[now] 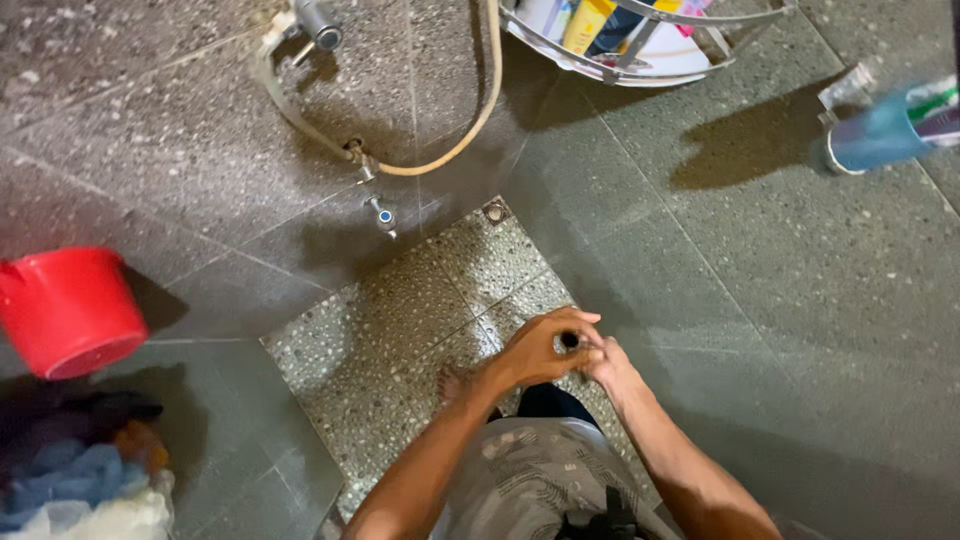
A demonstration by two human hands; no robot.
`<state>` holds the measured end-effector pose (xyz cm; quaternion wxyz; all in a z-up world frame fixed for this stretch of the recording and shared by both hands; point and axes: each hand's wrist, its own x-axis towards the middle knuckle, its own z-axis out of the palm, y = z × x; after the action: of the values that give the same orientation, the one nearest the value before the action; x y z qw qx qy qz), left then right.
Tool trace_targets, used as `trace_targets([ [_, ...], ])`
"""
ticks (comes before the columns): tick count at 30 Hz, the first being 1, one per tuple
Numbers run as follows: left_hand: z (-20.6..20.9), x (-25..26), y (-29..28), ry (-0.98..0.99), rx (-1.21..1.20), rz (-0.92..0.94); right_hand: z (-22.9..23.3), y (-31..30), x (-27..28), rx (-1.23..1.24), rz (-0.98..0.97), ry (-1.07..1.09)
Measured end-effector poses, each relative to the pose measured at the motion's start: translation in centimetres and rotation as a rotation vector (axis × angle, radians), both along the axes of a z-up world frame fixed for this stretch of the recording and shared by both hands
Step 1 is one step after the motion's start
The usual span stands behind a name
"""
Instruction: The person sweeps the kitchen floor using a brush and then scrubs the bathroom floor with the brush.
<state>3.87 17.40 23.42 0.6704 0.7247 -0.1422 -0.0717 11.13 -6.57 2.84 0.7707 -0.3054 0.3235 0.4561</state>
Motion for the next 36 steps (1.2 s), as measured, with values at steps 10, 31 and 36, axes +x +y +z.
trace_targets([
  [10, -3.0, 0.3, -6.3, 0.384, -0.180, 0.398, -0.5, -2.2, -4.2, -0.404, -0.265, 0.048],
  [31, -4.5, 3.7, 2.0, 0.174, -0.116, 0.893, -3.0, 13.8, 7.5, -0.056, 0.171, -0.184],
  [36, -5.8, 3.7, 3.0, 0.107, -0.048, 0.965, -3.3, 17.1, 10.1, -0.037, 0.296, -0.325],
])
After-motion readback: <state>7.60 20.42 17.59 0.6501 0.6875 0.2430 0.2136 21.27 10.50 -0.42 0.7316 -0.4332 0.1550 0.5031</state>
